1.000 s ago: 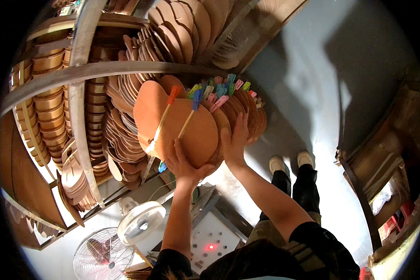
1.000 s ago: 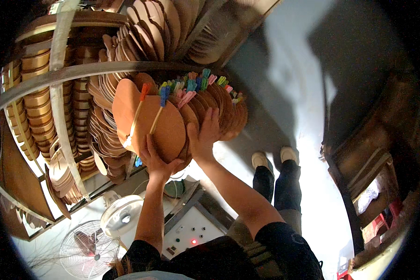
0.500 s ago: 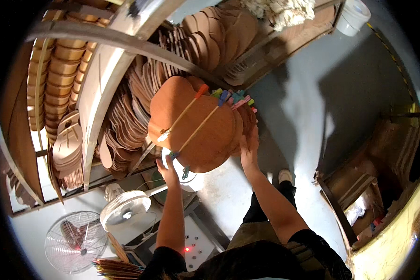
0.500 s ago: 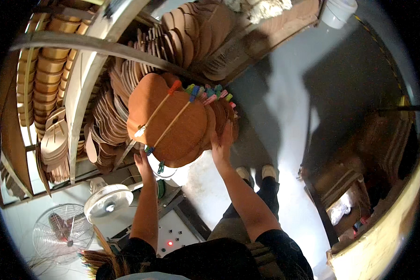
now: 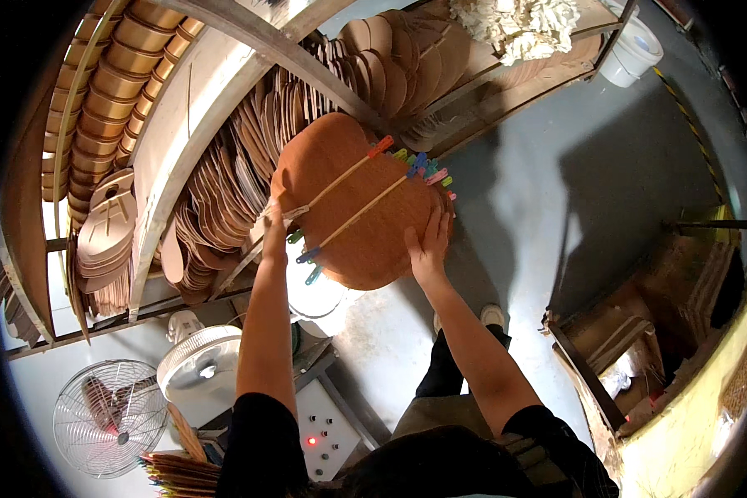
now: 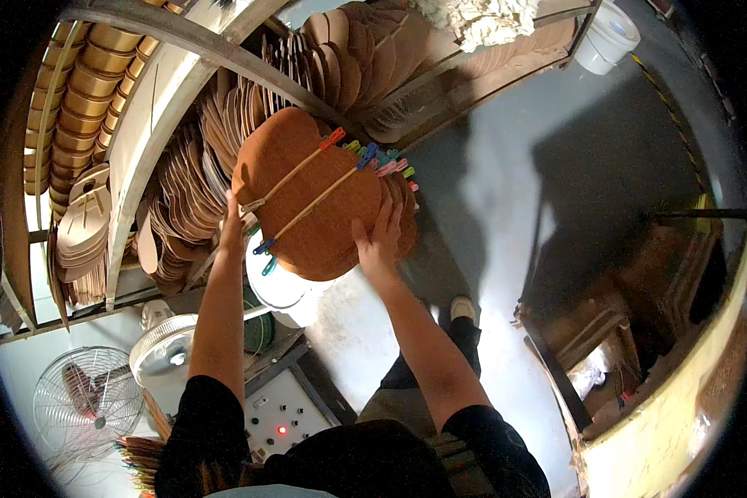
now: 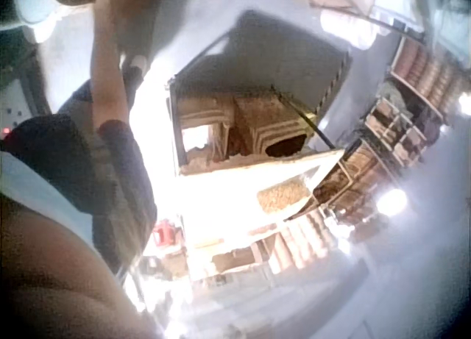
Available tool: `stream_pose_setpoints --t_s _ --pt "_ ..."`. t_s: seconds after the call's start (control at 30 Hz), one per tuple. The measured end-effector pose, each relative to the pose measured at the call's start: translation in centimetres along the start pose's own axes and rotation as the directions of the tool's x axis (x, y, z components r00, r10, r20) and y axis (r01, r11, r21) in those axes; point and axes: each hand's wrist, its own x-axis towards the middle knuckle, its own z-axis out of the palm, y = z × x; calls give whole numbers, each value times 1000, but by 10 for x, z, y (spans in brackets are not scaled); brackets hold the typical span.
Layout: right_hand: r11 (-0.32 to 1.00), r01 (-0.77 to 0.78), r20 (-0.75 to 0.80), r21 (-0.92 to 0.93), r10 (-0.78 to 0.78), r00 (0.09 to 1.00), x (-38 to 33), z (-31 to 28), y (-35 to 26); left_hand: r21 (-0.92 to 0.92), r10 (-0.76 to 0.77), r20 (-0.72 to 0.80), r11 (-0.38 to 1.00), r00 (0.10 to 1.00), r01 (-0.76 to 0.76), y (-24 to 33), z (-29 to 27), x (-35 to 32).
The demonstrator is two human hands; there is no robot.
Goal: The person organizes and stacks wooden sticks on a workbench, arranging them into neat piles. They then pick up a flat wooden board and apply a substance from a small container using a brush, coating the surface of the board.
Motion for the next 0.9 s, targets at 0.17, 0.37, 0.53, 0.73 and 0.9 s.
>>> stream_pose_setpoints --t_s 0.17,0.37,0.53,0.73,0.9 --pt "907 -397 -85 140 411 908 -43 -35 40 235 180 -244 964 953 -122 -56 -14 -77" --pt "873 -411 17 -263 430 903 -185 -155 145 699 -183 124 714 975 45 -201 -89 -255" --pt "360 -932 76 48 929 363 -220 -247 125 94 -607 22 792 794 603 -141 -34 -360" --pt "434 -771 240 467 777 582 -163 -187 212 33 -526 111 850 843 526 -156 33 -326" --pt "847 -487 91 -215 513 853 -37 -66 239 402 -265 270 905 926 142 -202 69 -252"
